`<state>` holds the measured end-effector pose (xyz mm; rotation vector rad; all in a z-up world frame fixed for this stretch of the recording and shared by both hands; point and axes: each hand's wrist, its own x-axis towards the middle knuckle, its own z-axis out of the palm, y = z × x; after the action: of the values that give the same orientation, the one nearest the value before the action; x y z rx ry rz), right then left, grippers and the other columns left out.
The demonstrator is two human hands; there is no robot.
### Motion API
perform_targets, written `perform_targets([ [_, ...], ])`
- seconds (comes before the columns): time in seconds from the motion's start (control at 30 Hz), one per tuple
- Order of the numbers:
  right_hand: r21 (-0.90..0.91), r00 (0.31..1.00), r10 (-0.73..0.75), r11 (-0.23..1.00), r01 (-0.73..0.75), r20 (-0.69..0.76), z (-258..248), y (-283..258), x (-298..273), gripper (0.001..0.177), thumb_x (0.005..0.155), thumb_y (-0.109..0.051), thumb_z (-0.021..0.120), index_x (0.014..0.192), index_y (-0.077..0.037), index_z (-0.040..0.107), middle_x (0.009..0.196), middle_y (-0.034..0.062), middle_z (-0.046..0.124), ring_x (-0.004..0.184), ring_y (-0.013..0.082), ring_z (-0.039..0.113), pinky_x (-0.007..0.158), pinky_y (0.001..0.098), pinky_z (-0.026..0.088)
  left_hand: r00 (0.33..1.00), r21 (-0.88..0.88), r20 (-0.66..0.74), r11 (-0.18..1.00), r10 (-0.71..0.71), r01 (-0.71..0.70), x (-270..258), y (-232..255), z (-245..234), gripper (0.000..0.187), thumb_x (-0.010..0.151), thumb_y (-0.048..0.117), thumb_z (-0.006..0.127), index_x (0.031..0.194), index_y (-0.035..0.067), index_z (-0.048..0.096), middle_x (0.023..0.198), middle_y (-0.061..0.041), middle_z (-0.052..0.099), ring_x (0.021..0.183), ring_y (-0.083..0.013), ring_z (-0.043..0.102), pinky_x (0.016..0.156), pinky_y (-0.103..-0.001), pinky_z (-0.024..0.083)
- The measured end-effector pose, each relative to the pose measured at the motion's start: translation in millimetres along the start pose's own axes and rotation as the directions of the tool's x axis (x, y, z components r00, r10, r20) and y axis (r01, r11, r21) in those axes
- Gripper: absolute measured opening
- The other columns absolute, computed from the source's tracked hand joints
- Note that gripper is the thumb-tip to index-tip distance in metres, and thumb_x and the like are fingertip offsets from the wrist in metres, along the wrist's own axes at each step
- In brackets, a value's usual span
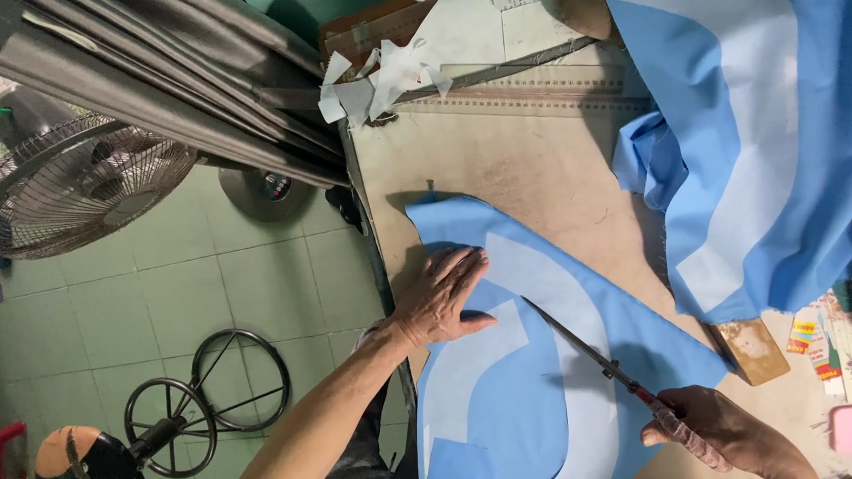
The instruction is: The person uses shears to cut curved shapes from light blue fabric with white stripes on a work table. They repeatedly cut along the white stripe, reposition the fabric, and trim the edges to produce multiple identical curved pieces.
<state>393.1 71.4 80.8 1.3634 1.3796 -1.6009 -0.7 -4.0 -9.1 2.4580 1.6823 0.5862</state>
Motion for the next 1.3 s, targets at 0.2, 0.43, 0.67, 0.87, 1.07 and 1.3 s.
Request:
perform_targets([
  [0.2,-0.158,0.998,0.050,0.986,-0.057,-0.046,-0.6,0.0,6.1,0.044,0.079,-0.048,0.078,0.065,-0.008,0.070,0.061,0.0009,0.068,0.060,0.0148,0.052,0.056,0.0274,0.040,1.000,0.036,-0.015,0.999,-0.002,0.003,1.1,0.6,-1.3,0.088,0.083,0.068,0.071,0.139,0.003,0.051,0.143,-0.011,0.055,0.131,-0.0261,0.050,0.099,-0.044,0.046],
  [0.43,-0.108,0.995,0.099,0.989,-0.098,0.010,-10.0,-17.7,-2.5,0.038,0.079,-0.043,0.076,0.070,-0.007,0.074,0.066,-0.0008,0.081,0.063,0.0114,0.063,0.057,0.0230,0.044,1.000,0.026,0.002,1.000,-0.013,0.013,-0.5,0.3,1.2,0.088,0.084,0.068,0.069,0.139,0.003,0.051,0.143,-0.012,0.055,0.132,-0.0265,0.049,0.098,-0.044,0.046],
  [0.67,0.064,0.998,-0.028,0.998,0.024,0.063,-13.4,2.4,12.9,0.049,0.076,-0.052,0.064,0.072,-0.004,0.060,0.071,0.0069,0.087,0.078,0.0123,0.084,0.057,0.0251,0.043,1.000,-0.024,-0.020,1.000,-0.005,0.005,0.2,-0.1,0.6,0.089,0.083,0.064,0.073,0.140,0.000,0.049,0.143,-0.014,0.053,0.132,-0.0286,0.048,0.105,-0.046,0.045],
  [0.87,-0.090,0.999,0.001,0.996,0.003,0.043,-14.7,-10.1,10.7,0.047,0.084,-0.052,0.070,0.070,-0.009,0.054,0.063,-0.0026,0.064,0.062,0.0132,0.043,0.051,0.0272,0.032,0.997,-0.016,-0.064,0.999,0.036,-0.037,0.8,-0.5,-1.9,0.080,0.090,0.062,0.070,0.137,0.001,0.051,0.148,-0.017,0.048,0.134,-0.0326,0.048,0.107,-0.047,0.048],
  [1.07,-0.162,0.997,0.078,0.984,-0.074,0.022,-19.2,-33.5,3.4,0.045,0.087,-0.049,0.059,0.071,-0.007,0.064,0.069,-0.0038,0.090,0.064,0.0089,0.057,0.059,0.0210,0.041,0.999,0.008,-0.047,1.000,0.025,-0.025,-1.4,0.3,-0.8,0.076,0.090,0.064,0.067,0.134,0.003,0.056,0.151,-0.018,0.045,0.136,-0.0331,0.047,0.106,-0.048,0.047],
  [1.3,-0.142,0.955,-0.281,0.946,0.292,0.092,-28.0,17.4,37.5,0.062,0.072,-0.072,0.058,0.070,-0.010,0.054,0.063,-0.0040,0.060,0.063,0.0111,0.049,0.061,0.0246,0.043,1.000,0.030,-0.020,1.000,0.001,0.000,-0.5,1.0,-2.0,0.078,0.087,0.066,0.065,0.131,0.002,0.059,0.147,-0.015,0.050,0.135,-0.0297,0.048,0.104,-0.044,0.045],
])
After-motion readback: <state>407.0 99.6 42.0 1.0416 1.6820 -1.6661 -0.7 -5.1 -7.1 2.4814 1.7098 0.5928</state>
